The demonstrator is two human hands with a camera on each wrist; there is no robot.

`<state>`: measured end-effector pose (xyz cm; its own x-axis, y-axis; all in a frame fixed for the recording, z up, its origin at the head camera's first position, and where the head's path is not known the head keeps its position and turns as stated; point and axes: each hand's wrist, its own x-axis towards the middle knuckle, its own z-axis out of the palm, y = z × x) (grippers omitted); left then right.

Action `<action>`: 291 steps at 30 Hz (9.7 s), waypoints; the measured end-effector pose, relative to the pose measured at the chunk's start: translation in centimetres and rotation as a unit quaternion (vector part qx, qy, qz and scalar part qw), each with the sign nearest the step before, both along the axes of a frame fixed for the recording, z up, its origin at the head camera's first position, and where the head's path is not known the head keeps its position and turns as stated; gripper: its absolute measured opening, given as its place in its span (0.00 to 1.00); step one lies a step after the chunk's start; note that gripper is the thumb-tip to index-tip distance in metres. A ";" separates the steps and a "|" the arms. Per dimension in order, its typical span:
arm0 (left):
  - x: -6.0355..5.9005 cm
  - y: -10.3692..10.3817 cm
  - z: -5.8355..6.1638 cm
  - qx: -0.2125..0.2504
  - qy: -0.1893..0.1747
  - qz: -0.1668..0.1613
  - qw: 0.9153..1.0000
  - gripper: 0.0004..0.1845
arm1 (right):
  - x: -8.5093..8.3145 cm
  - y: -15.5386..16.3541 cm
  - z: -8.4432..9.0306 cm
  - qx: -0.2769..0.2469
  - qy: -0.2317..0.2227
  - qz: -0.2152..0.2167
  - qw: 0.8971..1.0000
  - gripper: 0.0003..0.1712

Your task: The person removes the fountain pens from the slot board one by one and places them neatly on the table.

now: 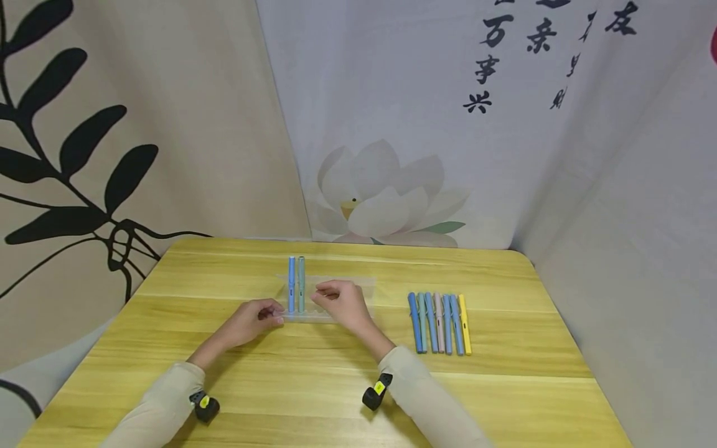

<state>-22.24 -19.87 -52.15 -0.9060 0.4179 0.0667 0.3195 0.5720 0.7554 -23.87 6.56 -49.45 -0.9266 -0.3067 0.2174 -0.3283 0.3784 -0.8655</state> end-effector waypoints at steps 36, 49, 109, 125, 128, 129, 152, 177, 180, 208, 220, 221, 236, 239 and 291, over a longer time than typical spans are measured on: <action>-0.1 0.1 0.0 -0.008 0.017 -0.005 1.000 0.07 | -1.5 -4.2 -1.2 -0.002 0.001 -0.036 0.999 0.11; 0.0 0.2 0.0 -0.012 0.026 -0.007 1.000 0.07 | -1.0 -3.8 -0.5 -0.014 0.015 -0.043 0.999 0.12; 0.0 0.3 0.0 -0.018 0.010 0.011 1.000 0.10 | 2.4 12.0 4.2 -0.017 0.043 -0.171 0.984 0.21; 0.0 0.5 0.0 -0.027 0.013 0.021 0.999 0.09 | 3.5 17.2 3.2 0.011 0.015 -0.223 0.975 0.25; 0.0 0.6 0.1 -0.030 0.012 0.022 0.999 0.09 | 3.5 18.3 2.8 0.027 0.011 -0.240 0.970 0.26; 0.0 0.6 0.1 -0.030 0.010 0.023 0.999 0.08 | 3.5 18.6 2.7 0.032 0.010 -0.245 0.969 0.26; 0.0 0.5 0.2 -0.024 0.012 0.019 0.999 0.07 | 5.1 25.1 0.3 0.092 -0.037 -0.304 0.947 0.28; 0.2 0.5 0.3 -0.014 0.016 0.004 1.000 0.07 | 6.6 27.7 -1.4 0.153 -0.092 -0.318 0.931 0.29; 0.2 0.5 0.3 -0.017 0.016 0.006 1.000 0.07 | 6.7 27.8 -1.5 0.158 -0.099 -0.316 0.930 0.29; 0.3 0.4 0.2 -0.021 0.012 0.019 1.000 0.06 | 6.5 27.9 -1.1 0.203 -0.113 -0.290 0.928 0.25; 0.1 0.5 0.2 -0.026 0.009 0.022 0.999 0.07 | 5.6 25.0 1.1 0.132 0.010 -0.251 0.959 0.22; 0.1 0.5 0.1 -0.026 0.009 0.022 0.999 0.07 | 5.4 24.5 1.3 0.129 0.019 -0.246 0.961 0.22; 0.1 0.3 0.0 -0.011 0.009 0.011 1.000 0.07 | 3.3 17.5 2.9 0.082 0.047 -0.160 0.983 0.19; 0.0 0.4 0.0 -0.015 0.008 0.016 1.000 0.07 | 2.9 16.1 3.0 0.073 0.045 -0.142 0.986 0.18; -0.1 0.4 0.0 -0.027 0.010 0.016 0.999 0.07 | -1.1 -4.0 -1.3 -0.015 -0.005 0.008 1.000 0.19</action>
<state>-22.30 -19.45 -52.10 -0.9180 0.3915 0.0628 0.3144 0.6222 0.7170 -24.97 2.53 -50.72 -0.9238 -0.3158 0.2166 -0.3251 0.3476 -0.8795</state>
